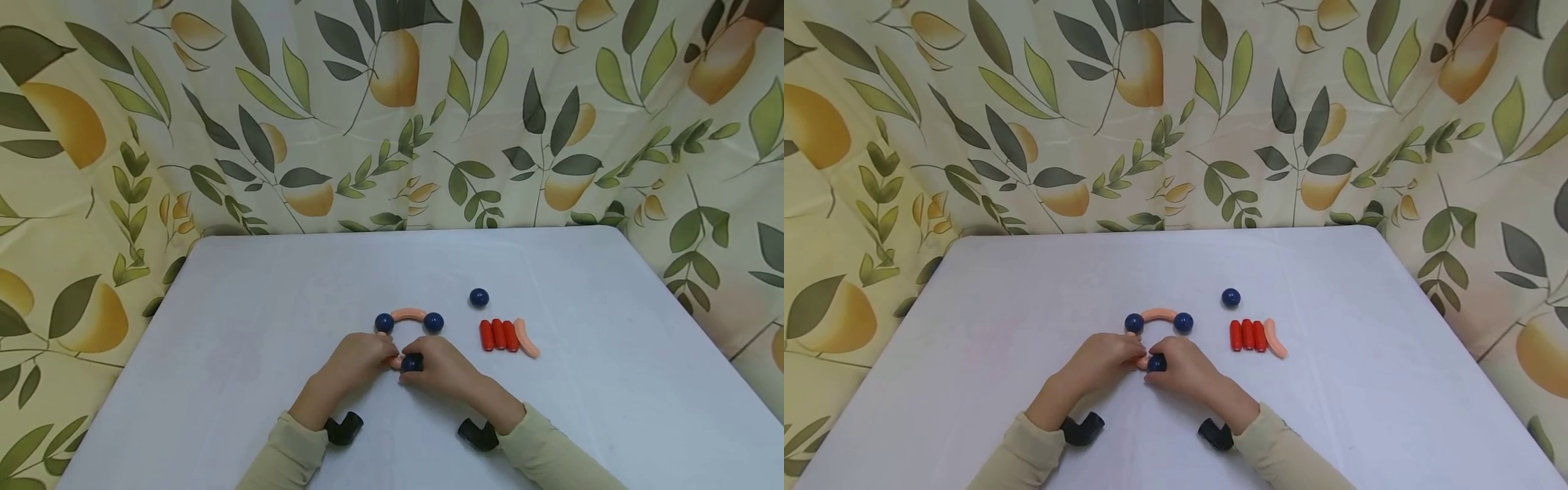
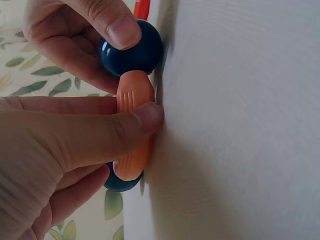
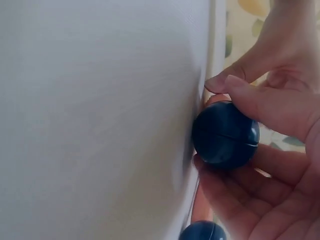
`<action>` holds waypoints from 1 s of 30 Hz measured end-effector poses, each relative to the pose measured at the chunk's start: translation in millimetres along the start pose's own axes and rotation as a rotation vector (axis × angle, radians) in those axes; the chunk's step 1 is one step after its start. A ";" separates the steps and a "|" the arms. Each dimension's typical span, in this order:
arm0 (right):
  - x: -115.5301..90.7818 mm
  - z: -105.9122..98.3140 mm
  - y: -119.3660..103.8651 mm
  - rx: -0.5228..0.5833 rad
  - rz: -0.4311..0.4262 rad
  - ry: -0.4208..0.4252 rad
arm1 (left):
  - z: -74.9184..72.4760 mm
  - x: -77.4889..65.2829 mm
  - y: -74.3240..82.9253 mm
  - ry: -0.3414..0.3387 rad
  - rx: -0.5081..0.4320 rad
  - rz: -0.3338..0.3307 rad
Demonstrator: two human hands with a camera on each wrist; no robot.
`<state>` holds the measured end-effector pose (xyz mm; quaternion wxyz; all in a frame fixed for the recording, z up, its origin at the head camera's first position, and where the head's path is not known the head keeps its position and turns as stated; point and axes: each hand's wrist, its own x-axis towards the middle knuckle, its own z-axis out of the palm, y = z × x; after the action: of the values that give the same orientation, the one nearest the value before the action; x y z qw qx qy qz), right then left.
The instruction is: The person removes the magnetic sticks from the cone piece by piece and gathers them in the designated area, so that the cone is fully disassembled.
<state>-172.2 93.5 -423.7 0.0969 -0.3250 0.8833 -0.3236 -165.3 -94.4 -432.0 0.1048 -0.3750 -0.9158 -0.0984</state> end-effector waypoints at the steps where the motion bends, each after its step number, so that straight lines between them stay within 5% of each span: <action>1: -0.9 -0.3 0.6 -0.008 0.000 0.008 | 0.2 0.6 0.3 -0.006 -0.009 -0.008; 12: -15.2 -15.4 3.0 -0.036 0.052 0.004 | 1.6 4.5 -0.6 -0.028 -0.056 -0.075; 20: -21.8 -50.0 22.9 -0.033 0.143 0.136 | 1.3 -0.9 -4.7 -0.022 -0.081 -0.087; 30: -24.1 -103.7 68.9 0.065 0.396 0.286 | 1.5 -3.9 -3.4 -0.026 -0.098 -0.094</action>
<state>-228.5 201.5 -388.3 0.0429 -0.0933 0.9237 -0.3690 -165.2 -99.0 -434.9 0.0694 -0.3374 -0.9278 -0.1430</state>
